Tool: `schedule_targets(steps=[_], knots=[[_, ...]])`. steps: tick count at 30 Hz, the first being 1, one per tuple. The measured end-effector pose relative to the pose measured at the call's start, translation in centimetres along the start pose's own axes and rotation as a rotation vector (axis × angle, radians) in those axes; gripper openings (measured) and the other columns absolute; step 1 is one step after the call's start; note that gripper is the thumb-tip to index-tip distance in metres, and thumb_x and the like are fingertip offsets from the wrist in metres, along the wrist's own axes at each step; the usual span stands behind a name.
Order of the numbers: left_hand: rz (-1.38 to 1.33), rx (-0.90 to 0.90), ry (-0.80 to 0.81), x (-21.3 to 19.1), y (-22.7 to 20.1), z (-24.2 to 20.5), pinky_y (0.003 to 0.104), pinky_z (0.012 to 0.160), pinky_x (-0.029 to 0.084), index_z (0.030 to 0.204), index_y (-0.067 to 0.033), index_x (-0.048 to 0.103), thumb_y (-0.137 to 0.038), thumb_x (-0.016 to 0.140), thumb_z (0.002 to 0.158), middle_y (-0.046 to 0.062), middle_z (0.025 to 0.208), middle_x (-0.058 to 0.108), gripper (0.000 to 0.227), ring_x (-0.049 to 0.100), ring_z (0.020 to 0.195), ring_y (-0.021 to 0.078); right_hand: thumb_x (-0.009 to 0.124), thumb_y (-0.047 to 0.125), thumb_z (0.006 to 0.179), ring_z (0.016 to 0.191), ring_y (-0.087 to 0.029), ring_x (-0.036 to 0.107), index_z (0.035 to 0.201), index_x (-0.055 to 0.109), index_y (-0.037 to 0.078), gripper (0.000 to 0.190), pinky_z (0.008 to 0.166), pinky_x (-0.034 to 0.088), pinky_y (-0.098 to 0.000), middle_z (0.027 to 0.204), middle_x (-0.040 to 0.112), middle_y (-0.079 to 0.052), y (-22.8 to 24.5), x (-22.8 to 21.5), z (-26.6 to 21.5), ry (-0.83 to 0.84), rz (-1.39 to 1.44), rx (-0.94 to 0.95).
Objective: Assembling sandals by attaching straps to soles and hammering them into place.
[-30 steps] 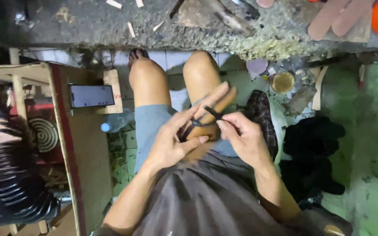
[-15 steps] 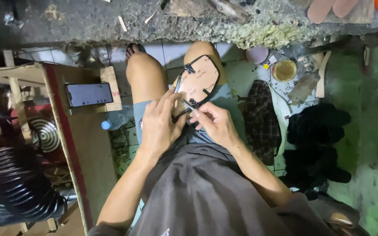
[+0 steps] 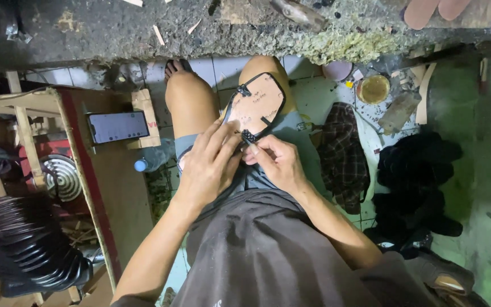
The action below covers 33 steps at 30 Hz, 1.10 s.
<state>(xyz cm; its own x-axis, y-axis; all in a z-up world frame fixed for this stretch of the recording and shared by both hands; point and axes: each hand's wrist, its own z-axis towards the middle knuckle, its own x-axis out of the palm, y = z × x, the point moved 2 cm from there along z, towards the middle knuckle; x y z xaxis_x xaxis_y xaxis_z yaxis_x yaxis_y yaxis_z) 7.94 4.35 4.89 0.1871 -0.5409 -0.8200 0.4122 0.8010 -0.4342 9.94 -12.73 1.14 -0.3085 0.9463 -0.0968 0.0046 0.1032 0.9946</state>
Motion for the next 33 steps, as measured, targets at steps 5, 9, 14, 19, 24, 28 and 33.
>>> schedule_targets(steps=[5, 9, 14, 19, 24, 28, 33], knots=[[0.013, 0.099, 0.033, 0.0, 0.8, -0.4, 0.048, 0.091, 0.053, 0.118, -0.0040, 0.068, -0.010, 0.075, 0.086, 0.018, 0.124, 0.065, 0.033, 0.061, 0.115, 0.0451, 0.062, 0.010, 0.098, 0.069, -0.022, 0.077, 0.083, 0.068, -0.001, 0.020, 0.060, 0.061, -0.0303, 0.077, 0.076, -0.014, -0.3, 0.5, 0.1, -0.016, 0.020, 0.023], [0.025, 0.096, 0.067, 0.0, 1.1, -0.5, 0.056, 0.099, 0.047, 0.122, -0.0024, 0.068, -0.009, 0.072, 0.088, 0.018, 0.128, 0.065, 0.035, 0.058, 0.120, 0.0468, 0.063, 0.009, 0.098, 0.069, -0.023, 0.077, 0.081, 0.068, -0.001, 0.020, 0.057, 0.060, -0.0304, 0.074, 0.075, -0.014, -0.7, 0.8, 0.3, -0.062, 0.029, 0.023], [0.055, 0.067, 0.117, 0.7, 1.4, -0.4, 0.063, 0.107, 0.041, 0.127, -0.0003, 0.061, -0.009, 0.075, 0.085, 0.024, 0.135, 0.058, 0.045, 0.053, 0.128, 0.0490, 0.065, 0.011, 0.098, 0.070, -0.023, 0.077, 0.082, 0.069, 0.000, 0.020, 0.056, 0.060, -0.0301, 0.074, 0.074, -0.014, -0.9, 1.1, 0.7, -0.074, 0.019, 0.047], [-0.047, 0.064, 0.008, 0.7, 2.2, 0.0, 0.051, 0.107, 0.046, 0.123, 0.0023, 0.065, -0.008, 0.074, 0.090, 0.021, 0.124, 0.065, 0.036, 0.062, 0.121, 0.0444, 0.064, 0.009, 0.099, 0.066, -0.023, 0.076, 0.083, 0.067, -0.002, 0.019, 0.056, 0.059, -0.0320, 0.070, 0.071, -0.015, -0.3, 1.0, 2.4, -0.036, 0.011, 0.017], [-0.144, -0.051, -0.030, 0.5, 3.0, 0.8, 0.044, 0.105, 0.050, 0.121, 0.0010, 0.068, -0.012, 0.080, 0.086, 0.017, 0.121, 0.068, 0.039, 0.067, 0.117, 0.0376, 0.064, 0.006, 0.097, 0.065, -0.025, 0.074, 0.084, 0.068, -0.001, 0.015, 0.058, 0.059, -0.0323, 0.067, 0.068, -0.013, 1.6, 0.3, 4.5, 0.021, -0.026, -0.053], [-0.284, -0.137, -0.035, 0.2, 3.2, 1.8, 0.042, 0.100, 0.053, 0.117, 0.0013, 0.070, -0.010, 0.078, 0.086, 0.017, 0.118, 0.069, 0.034, 0.069, 0.112, 0.0364, 0.067, 0.007, 0.096, 0.066, -0.026, 0.072, 0.084, 0.068, 0.001, 0.013, 0.058, 0.058, -0.0356, 0.068, 0.067, -0.012, 1.5, -0.2, 5.5, 0.059, -0.173, -0.127], [-0.361, -0.178, -0.027, -0.1, 4.6, 1.9, 0.044, 0.098, 0.055, 0.118, -0.0004, 0.071, -0.012, 0.079, 0.085, 0.017, 0.119, 0.069, 0.035, 0.069, 0.112, 0.0372, 0.069, 0.012, 0.096, 0.065, -0.022, 0.070, 0.085, 0.069, 0.005, 0.014, 0.059, 0.058, -0.0316, 0.067, 0.068, -0.008, -0.5, -0.3, 6.3, 0.100, -0.159, -0.127]])
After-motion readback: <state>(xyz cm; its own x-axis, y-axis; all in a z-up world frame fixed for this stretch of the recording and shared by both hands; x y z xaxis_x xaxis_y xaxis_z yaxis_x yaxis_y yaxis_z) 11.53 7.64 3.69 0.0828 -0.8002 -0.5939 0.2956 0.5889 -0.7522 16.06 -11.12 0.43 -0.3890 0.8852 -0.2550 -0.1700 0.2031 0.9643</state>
